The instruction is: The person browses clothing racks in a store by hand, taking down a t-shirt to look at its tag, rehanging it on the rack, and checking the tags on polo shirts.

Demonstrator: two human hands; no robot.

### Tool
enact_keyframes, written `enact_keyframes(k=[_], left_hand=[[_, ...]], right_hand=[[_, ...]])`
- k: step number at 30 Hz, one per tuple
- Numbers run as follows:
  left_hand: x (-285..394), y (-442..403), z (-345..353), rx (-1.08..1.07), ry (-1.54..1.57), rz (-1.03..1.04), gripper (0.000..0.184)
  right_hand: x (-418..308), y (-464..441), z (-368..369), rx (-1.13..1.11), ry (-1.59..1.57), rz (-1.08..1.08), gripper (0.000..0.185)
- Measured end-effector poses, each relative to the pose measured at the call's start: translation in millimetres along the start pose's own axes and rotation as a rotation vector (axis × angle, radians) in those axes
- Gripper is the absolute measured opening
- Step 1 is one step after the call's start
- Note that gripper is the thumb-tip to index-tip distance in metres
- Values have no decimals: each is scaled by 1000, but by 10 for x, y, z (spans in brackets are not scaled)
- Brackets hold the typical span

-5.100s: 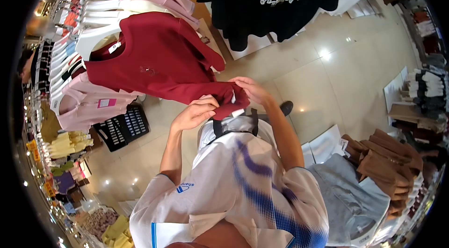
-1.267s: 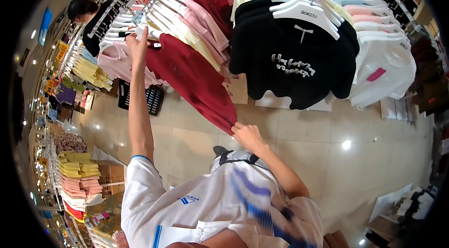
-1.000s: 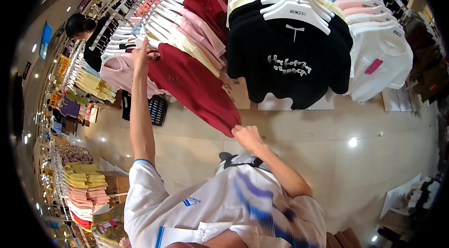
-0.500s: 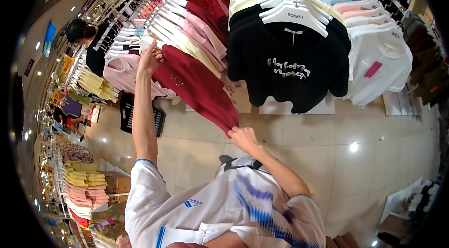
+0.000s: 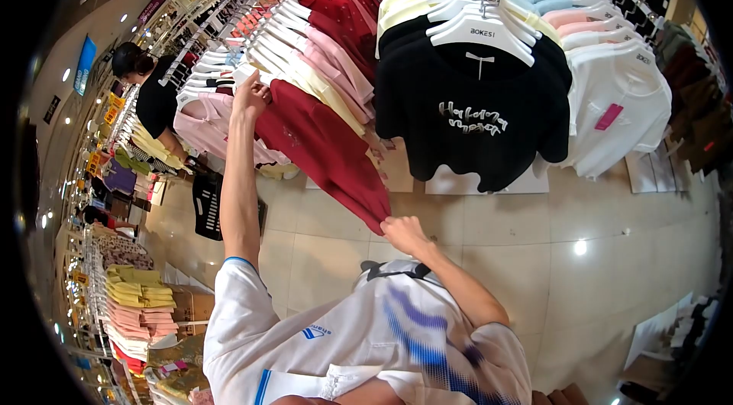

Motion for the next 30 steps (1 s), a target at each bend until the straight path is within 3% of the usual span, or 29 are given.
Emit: enact_keyframes(k=[6,12,18,20,24,28,30], left_hand=[[36,143,83,42,14,8,27],[198,59,119,-44,91,25,21],[563,586,304,-133,54,207,20],[600,948,456,-162,50,259,19],[477,1548,682,-279,6,309,18],[61,2351,1089,-338,-43,310,18],[-238,2545,1164,-345,-48,339,16]], right_hand=[[105,-22,103,-26,-36,41,22],[290,165,356,-225,-81,140,24],[296,257,277,-223,-214,147,21],[222,195,-96,-69,-442,144,19],[-53,83,-1551,376,-644,151,21],[-659,196,-2934,764,-282,-64,30],[-843,176,-3146,784,-175,-120,41]])
Point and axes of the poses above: each hand's wrist, its own y-axis away from the middle knuckle, its own z-axis out of the palm, x = y × z, the point moved 10 cm from there along -y, towards the middle knuckle, and after that the axes turned 3 degrees about -z, right-handed, at the moved point
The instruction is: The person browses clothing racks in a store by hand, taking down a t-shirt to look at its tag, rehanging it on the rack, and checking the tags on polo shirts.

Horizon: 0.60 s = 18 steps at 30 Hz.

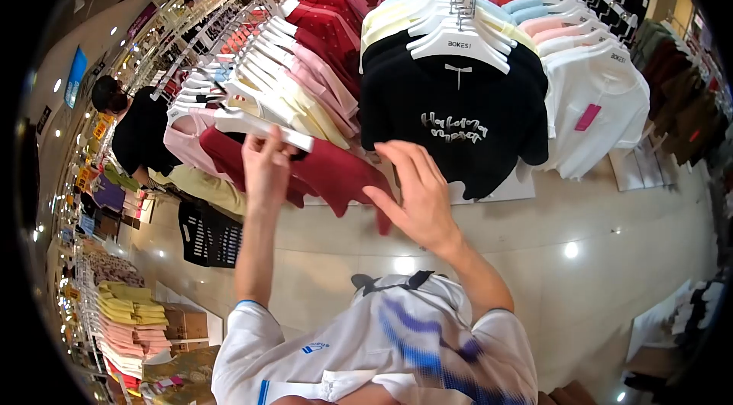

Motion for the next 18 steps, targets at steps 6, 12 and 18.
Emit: enact_keyframes(k=[6,12,18], left_hand=[[-663,586,349,49,105,-53,21],[-902,821,531,33,174,-110,20],[-962,999,715,-215,124,-237,15]], right_hand=[[178,109,385,-318,194,92,44],[249,361,246,-248,405,56,29],[427,379,-177,-221,474,46,31]])
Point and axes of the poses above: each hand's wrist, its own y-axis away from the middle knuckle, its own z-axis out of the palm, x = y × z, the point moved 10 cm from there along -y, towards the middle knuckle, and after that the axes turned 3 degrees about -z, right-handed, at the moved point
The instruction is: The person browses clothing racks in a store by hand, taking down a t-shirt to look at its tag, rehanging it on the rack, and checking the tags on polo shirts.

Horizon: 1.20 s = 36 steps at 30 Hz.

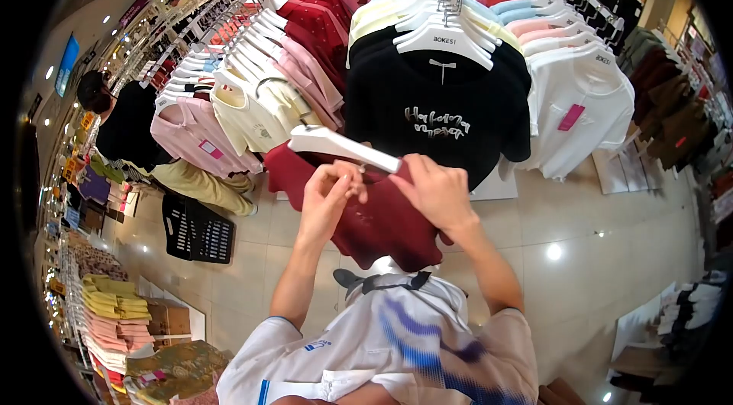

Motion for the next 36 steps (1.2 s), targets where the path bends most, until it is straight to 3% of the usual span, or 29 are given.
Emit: enact_keyframes(k=[2,7,9,10,13,15,18,19,22,24,27,28,30,31,33,34,36], left_hand=[[136,138,-13,-140,-33,107,10],[-425,186,-1376,163,-279,195,12],[-722,168,-1799,362,-616,93,21],[-725,135,-1723,366,-623,95,21],[-458,-64,-1377,379,-826,377,43],[-834,-348,-1443,106,-465,-5,64],[-792,-429,-1268,175,-371,-76,62],[-704,-429,-1232,243,-373,22,42],[-664,-393,-1066,221,-247,26,40],[-771,-402,-1126,187,-211,-29,50],[-948,-397,-924,-88,-248,-103,75],[-1031,-388,-977,-89,-247,-101,75],[-1526,-266,-1094,-201,-495,-339,74],[-1641,-205,-1142,-206,-498,-337,74],[-1916,-42,-1369,-99,-520,-381,56],[-2066,23,-1491,-102,-522,-379,56],[-2518,246,-1689,-173,-491,-587,34]], right_hand=[[141,10,-221,-6,-40,15,28],[344,14,-797,12,-62,55,26],[393,-18,-943,32,-104,44,26],[402,-46,-997,25,-144,44,26],[452,-99,-1065,-23,-246,95,26],[484,-126,-1124,-25,-249,86,26],[620,-131,-1255,3,-239,136,25],[671,-130,-1325,47,-210,147,24],[811,-108,-1448,125,-151,157,24],[912,-95,-1485,137,-139,183,24],[907,-137,-1576,171,-139,170,24],[901,-150,-1616,189,-149,165,23],[931,-184,-1686,216,-131,158,23],[940,-197,-1738,243,-115,150,23],[962,-204,-1815,265,-112,160,23],[974,-204,-1855,276,-111,166,23],[1005,-191,-1915,282,-110,169,22]])
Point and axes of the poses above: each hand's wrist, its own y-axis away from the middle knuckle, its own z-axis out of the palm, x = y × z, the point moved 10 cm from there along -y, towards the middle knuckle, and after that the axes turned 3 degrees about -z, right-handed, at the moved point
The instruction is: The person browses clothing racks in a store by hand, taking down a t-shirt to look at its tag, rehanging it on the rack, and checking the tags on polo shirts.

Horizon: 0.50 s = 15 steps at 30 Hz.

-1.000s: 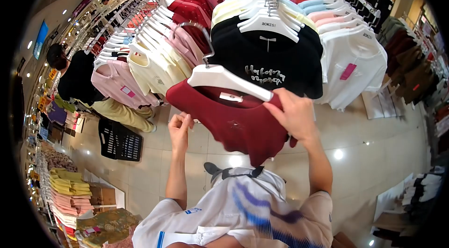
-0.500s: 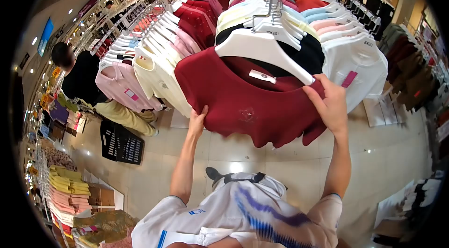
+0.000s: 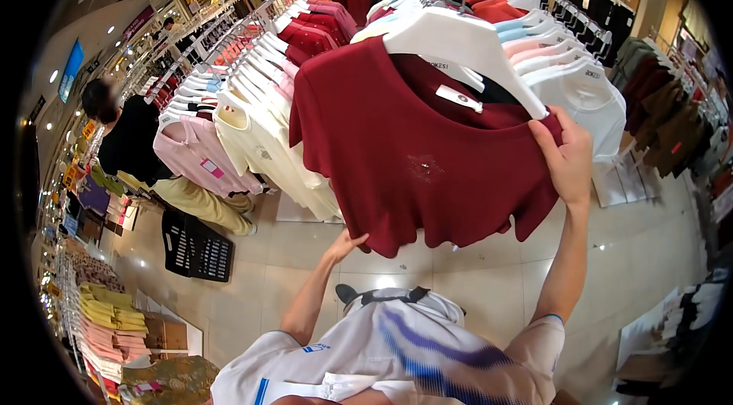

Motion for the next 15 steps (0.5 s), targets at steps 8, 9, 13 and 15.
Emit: enact_keyframes(k=[8,9,13,15], left_hand=[[-627,-37,-182,225,17,-1,24],[-717,-47,-238,258,19,-49,24],[-708,-68,-284,295,-75,-10,25],[-573,-51,-292,358,-229,111,26]], right_hand=[[71,3,-58,-38,50,44,23],[83,3,-40,-57,75,57,24],[123,9,-25,-7,35,16,25],[162,20,8,-45,61,33,26]])
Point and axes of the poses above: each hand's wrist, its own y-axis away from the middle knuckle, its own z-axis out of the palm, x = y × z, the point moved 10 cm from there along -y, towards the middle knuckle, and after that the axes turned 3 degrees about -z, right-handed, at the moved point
